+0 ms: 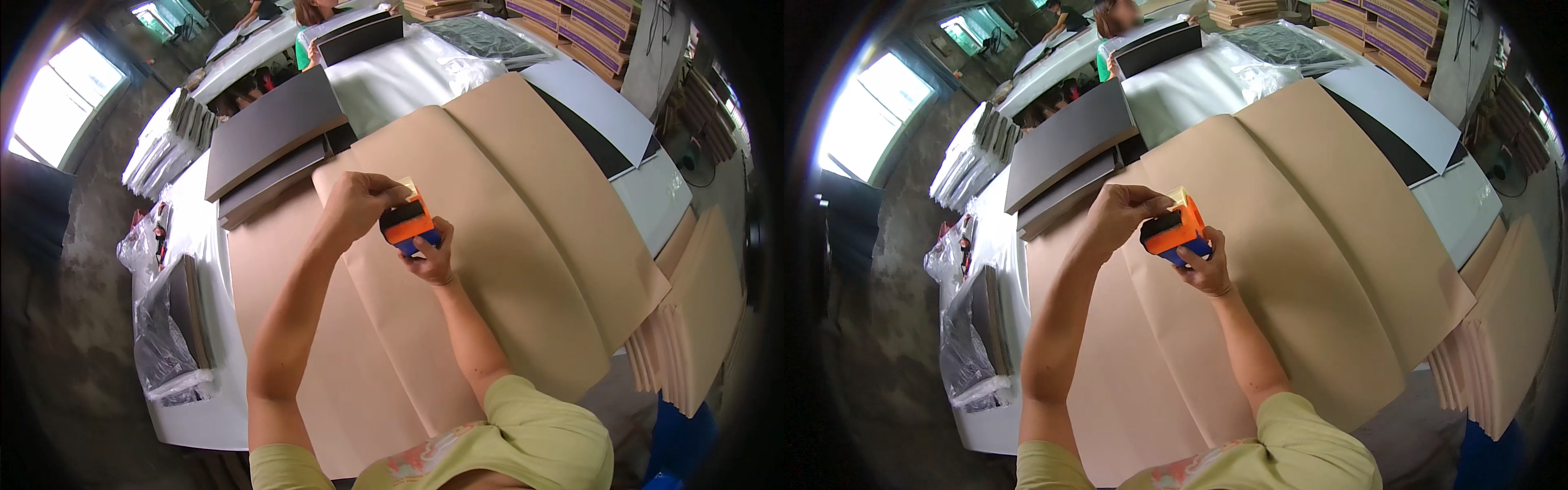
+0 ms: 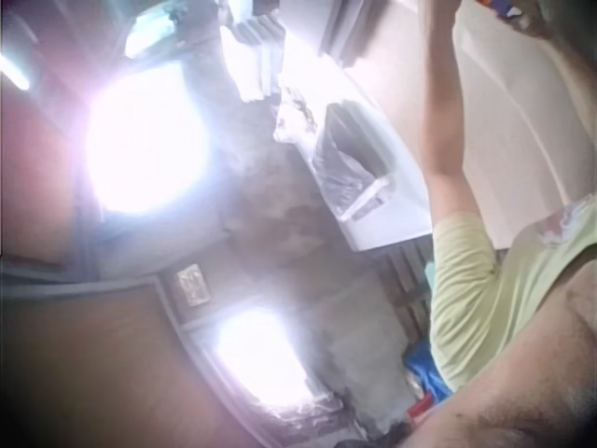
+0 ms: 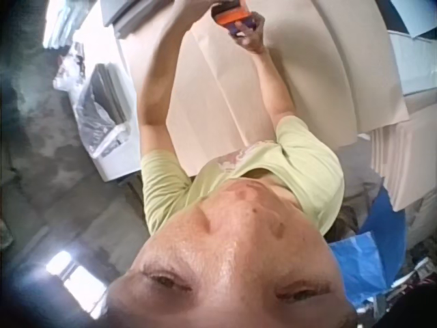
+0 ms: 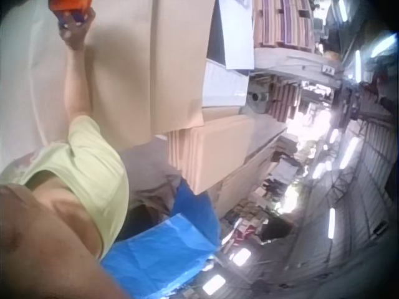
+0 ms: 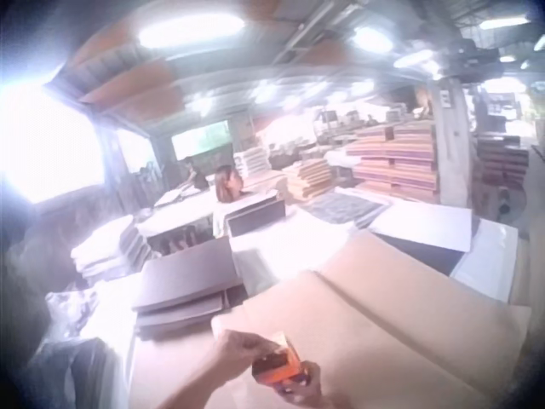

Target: The person wraps flat objects in brown paper, secures them with clear tape from a dispenser, and places them into a stack.

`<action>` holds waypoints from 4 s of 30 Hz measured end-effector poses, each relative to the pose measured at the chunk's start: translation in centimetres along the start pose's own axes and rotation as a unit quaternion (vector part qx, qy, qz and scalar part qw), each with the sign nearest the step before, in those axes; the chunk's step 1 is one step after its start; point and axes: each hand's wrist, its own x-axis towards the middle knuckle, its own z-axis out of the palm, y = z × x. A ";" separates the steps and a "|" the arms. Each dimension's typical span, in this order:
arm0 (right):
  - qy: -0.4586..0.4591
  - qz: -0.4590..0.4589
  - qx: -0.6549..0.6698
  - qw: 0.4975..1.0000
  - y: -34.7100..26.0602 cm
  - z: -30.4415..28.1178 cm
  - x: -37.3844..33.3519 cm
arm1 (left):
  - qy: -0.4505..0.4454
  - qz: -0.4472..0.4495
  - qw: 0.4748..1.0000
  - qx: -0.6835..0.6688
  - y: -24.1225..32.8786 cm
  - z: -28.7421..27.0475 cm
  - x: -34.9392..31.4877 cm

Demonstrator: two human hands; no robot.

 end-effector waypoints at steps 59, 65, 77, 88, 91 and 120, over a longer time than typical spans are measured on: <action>-0.706 0.306 -0.219 0.600 -17.4 -18.3 6.8 | 0.114 0.035 0.942 0.314 -18.9 10.0 2.7; -0.796 0.596 0.100 0.043 -3.9 -14.1 4.3 | 0.111 0.088 0.950 0.280 -17.9 11.9 2.9; 0.057 0.721 0.255 0.642 -10.2 -41.5 4.1 | -0.041 0.245 0.924 0.292 -10.2 23.8 -18.7; 0.197 0.598 0.067 0.774 19.0 -37.1 1.1 | 0.047 0.159 0.885 0.434 -8.5 29.0 -25.1; 0.110 0.501 -0.215 0.831 20.3 -40.7 1.0 | -0.069 0.155 0.946 0.278 -5.6 27.4 -23.8; -0.073 0.431 -0.190 0.879 -27.8 -24.9 -17.1 | -0.150 0.312 0.873 0.343 -15.8 17.1 -24.3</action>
